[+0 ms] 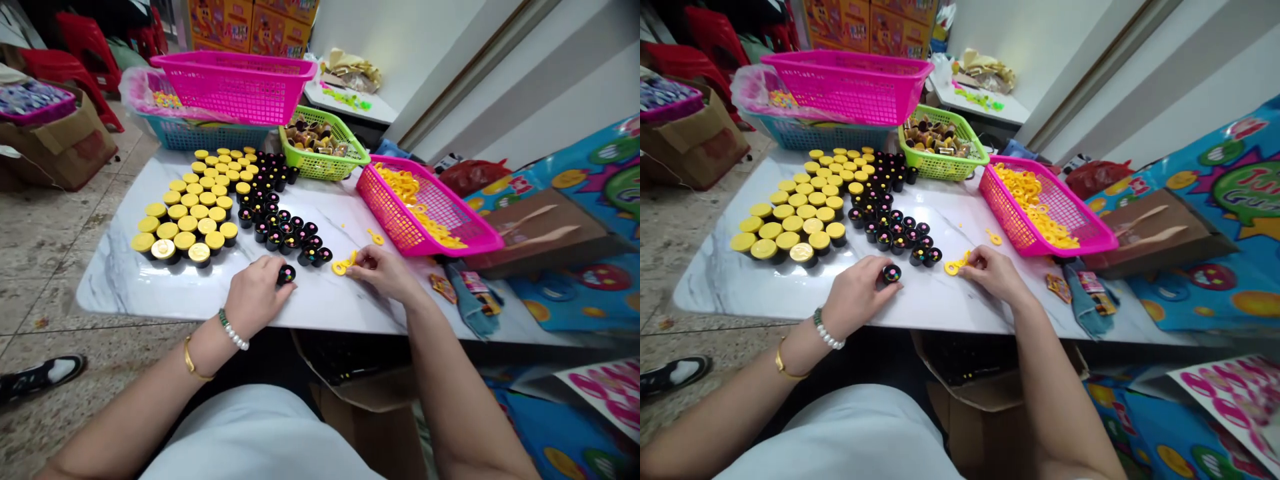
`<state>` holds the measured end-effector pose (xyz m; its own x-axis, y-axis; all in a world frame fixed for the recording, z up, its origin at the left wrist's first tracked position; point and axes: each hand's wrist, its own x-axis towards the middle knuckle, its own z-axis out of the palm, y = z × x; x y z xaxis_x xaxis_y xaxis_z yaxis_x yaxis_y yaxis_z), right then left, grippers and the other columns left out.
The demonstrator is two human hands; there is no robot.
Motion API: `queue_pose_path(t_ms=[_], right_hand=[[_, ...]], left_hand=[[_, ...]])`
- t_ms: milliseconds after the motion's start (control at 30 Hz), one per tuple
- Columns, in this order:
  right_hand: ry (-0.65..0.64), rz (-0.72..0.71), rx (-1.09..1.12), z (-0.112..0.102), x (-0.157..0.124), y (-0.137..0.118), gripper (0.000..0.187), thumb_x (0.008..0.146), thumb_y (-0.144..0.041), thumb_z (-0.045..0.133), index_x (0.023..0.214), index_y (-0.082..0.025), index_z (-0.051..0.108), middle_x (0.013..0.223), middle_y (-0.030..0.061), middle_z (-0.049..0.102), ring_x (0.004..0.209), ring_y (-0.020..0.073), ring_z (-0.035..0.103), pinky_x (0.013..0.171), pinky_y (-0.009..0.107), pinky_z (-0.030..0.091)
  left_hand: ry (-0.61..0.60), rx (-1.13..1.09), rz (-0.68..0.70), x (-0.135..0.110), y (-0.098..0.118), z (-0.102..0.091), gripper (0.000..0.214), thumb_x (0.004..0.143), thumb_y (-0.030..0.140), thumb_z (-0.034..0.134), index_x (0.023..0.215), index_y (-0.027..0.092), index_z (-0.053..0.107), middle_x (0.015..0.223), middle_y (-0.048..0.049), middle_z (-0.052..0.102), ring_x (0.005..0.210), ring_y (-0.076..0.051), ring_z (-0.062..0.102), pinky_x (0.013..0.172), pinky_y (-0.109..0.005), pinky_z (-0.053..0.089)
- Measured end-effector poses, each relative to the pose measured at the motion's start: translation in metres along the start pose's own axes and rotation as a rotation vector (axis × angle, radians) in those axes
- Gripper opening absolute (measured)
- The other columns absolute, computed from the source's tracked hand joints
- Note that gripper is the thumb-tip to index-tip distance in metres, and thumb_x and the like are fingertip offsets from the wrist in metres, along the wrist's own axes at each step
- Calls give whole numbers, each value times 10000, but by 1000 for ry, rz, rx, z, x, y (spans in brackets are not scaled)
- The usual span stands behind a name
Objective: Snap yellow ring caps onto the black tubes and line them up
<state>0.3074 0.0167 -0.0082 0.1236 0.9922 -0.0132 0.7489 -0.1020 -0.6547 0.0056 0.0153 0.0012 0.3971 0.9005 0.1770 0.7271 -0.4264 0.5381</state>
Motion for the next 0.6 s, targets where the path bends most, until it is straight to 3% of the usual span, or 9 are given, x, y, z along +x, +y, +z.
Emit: queue_pose_path(t_ms=[100,367,600], right_hand=[[-78,-7,23,-3,-3,3,491,657,-545,784,946,-186,613,681,-26,575,562,121,486,506,244,382],[73,-53,-195,-2,-28,-10,367,731,-419,729,1009,-197,638,888,45,678,627,147,563,605,293,443],[119,60,-46,1,-36,-5,400,718,-468,711,997,-188,654,717,22,657,527,142,548,479,259,412]], left_hand=[[41,-12,36,-11,-10,-5,221,808,271,716,971,182,597,904,-38,638,799,-195,615,702,-297,478],[140,18,99,-27,-29,-12,238,809,266,726,985,173,597,851,-21,593,769,-188,587,670,-300,460],[143,-6,123,-26,-30,-9,261,819,314,720,1001,175,593,877,-36,618,800,-195,586,695,-303,462]])
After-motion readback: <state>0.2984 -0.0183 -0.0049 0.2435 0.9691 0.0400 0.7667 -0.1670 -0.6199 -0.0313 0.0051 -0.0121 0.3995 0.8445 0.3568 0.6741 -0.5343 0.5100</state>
